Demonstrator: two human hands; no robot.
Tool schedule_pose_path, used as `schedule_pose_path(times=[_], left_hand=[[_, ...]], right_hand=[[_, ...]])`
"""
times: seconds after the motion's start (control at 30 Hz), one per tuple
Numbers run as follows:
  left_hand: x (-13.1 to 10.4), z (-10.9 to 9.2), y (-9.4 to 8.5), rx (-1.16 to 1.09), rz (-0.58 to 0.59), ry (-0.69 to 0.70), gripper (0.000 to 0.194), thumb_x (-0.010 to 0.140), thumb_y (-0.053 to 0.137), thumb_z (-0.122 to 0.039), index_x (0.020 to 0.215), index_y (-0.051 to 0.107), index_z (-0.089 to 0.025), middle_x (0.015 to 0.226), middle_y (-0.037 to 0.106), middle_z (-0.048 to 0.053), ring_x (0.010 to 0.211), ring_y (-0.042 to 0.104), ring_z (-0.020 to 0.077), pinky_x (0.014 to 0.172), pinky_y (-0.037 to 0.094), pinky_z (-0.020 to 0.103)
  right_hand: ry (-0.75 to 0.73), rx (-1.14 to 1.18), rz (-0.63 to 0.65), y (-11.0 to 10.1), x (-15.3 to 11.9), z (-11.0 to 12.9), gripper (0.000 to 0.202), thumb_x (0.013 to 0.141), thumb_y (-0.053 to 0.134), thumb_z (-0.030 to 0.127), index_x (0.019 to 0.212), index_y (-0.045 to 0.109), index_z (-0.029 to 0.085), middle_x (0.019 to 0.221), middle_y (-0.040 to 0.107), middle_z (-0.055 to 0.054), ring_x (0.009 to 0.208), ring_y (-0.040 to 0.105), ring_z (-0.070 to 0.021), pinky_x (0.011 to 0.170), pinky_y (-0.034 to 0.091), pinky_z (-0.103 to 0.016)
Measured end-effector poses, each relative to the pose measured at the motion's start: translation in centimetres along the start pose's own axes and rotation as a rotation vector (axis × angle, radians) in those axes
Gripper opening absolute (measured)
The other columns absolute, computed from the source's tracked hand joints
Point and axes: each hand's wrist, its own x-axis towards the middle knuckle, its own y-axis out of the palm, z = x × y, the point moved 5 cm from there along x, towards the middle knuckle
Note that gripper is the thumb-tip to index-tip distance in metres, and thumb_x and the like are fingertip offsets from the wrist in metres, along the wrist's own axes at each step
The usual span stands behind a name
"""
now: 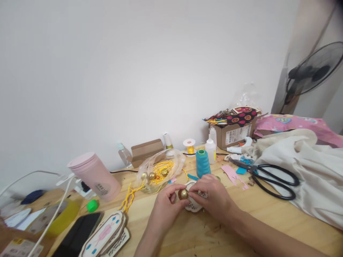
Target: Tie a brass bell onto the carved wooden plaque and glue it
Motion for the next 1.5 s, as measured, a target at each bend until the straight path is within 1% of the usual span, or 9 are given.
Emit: schedule_pose_path(times=[0.23, 0.37, 0.5, 0.73, 1.0, 1.1, 1.2, 1.3, 1.5], left_hand=[[-0.2, 0.4, 0.1, -0.049, 0.046, -0.037, 0.028, 0.06, 0.063, -0.027, 0.085, 0.061, -0.017, 0.054, 0.037, -0.006, 0.051, 0.03, 0.0087, 0.047, 0.025, 0.02], [-0.3, -0.1, 0.1, -0.361, 0.081, -0.082, 0.014, 0.068, 0.054, -0.025, 0.079, 0.056, -0.017, 0.061, 0.042, -0.005, 0.049, 0.031, 0.0061, 0.045, 0.024, 0.017], [-0.5, -0.3, 0.8, -0.653, 0.122, -0.213, 0.011, 0.071, 0.051, -0.028, 0.069, 0.051, -0.017, 0.051, 0.034, -0.008, 0.04, 0.018, 0.0037, 0.037, 0.01, 0.017], [-0.8, -0.2, 2.2, -0.518, 0.16, -0.251, 0.04, 0.064, 0.054, -0.052, 0.061, 0.055, -0.012, 0.042, 0.029, -0.009, 0.036, 0.016, 0.0029, 0.037, 0.007, 0.021], [-1.0, -0.2, 2.2, -0.541, 0.161, -0.293, 0.037, 0.062, 0.058, -0.05, 0.056, 0.055, -0.013, 0.038, 0.025, -0.01, 0.034, 0.014, 0.0032, 0.036, 0.007, 0.02], [-0.8, -0.2, 1.7, -0.51, 0.133, -0.217, 0.034, 0.063, 0.059, -0.046, 0.059, 0.061, -0.012, 0.04, 0.037, -0.006, 0.037, 0.029, 0.0051, 0.037, 0.021, 0.018], [-0.5, -0.6, 1.3, -0.423, 0.127, -0.104, 0.03, 0.065, 0.059, -0.041, 0.064, 0.067, -0.012, 0.054, 0.058, 0.002, 0.057, 0.05, 0.0134, 0.055, 0.038, 0.023], [-0.5, -0.8, 1.1, -0.355, 0.14, -0.052, 0.026, 0.068, 0.057, -0.037, 0.068, 0.07, -0.014, 0.062, 0.064, 0.005, 0.066, 0.054, 0.0179, 0.064, 0.04, 0.026], [-0.2, 0.1, 0.7, -0.319, 0.089, -0.096, 0.023, 0.063, 0.061, -0.035, 0.061, 0.067, -0.013, 0.058, 0.063, 0.004, 0.06, 0.052, 0.0163, 0.06, 0.039, 0.025]], right_hand=[[0.053, 0.089, 0.028, -0.1, 0.1, -0.1, 0.015, 0.075, 0.054, 0.021, 0.063, 0.064, 0.022, 0.059, 0.062, 0.002, 0.061, 0.047, -0.0123, 0.061, 0.03, -0.025], [0.197, 0.357, 0.041, 0.3, 0.0, -1.0, 0.017, 0.076, 0.051, 0.024, 0.069, 0.066, 0.02, 0.065, 0.064, 0.001, 0.061, 0.052, -0.012, 0.058, 0.037, -0.022], [0.252, 0.517, 0.028, 0.7, 0.1, -1.5, 0.02, 0.076, 0.049, 0.027, 0.073, 0.067, 0.018, 0.068, 0.066, -0.001, 0.063, 0.056, -0.0134, 0.057, 0.041, -0.022], [0.06, 0.345, -0.03, -0.3, 0.2, -0.3, 0.015, 0.076, 0.053, 0.024, 0.072, 0.068, 0.023, 0.066, 0.064, 0.0, 0.065, 0.054, -0.0126, 0.064, 0.037, -0.024], [0.027, 0.433, 0.048, 0.2, 0.0, -0.1, 0.018, 0.078, 0.05, 0.023, 0.072, 0.067, 0.02, 0.066, 0.062, 0.0, 0.067, 0.053, -0.0118, 0.063, 0.039, -0.021], [0.037, 0.48, 0.061, 0.5, 0.0, -0.2, 0.022, 0.08, 0.047, 0.025, 0.072, 0.067, 0.019, 0.065, 0.062, 0.0, 0.066, 0.054, -0.0117, 0.063, 0.039, -0.021], [0.046, 0.427, 0.079, 0.5, 0.0, -0.2, 0.023, 0.081, 0.046, 0.027, 0.076, 0.067, 0.02, 0.065, 0.062, 0.0, 0.064, 0.053, -0.0118, 0.06, 0.038, -0.021], [0.041, 0.338, 0.091, 0.3, 0.1, -0.1, 0.021, 0.081, 0.047, 0.026, 0.076, 0.067, 0.022, 0.064, 0.062, 0.0, 0.064, 0.052, -0.0118, 0.061, 0.037, -0.022], [0.012, 0.258, 0.073, -0.1, 0.1, 0.2, 0.017, 0.078, 0.051, 0.025, 0.075, 0.067, 0.023, 0.064, 0.061, 0.001, 0.064, 0.052, -0.0121, 0.062, 0.036, -0.022]])
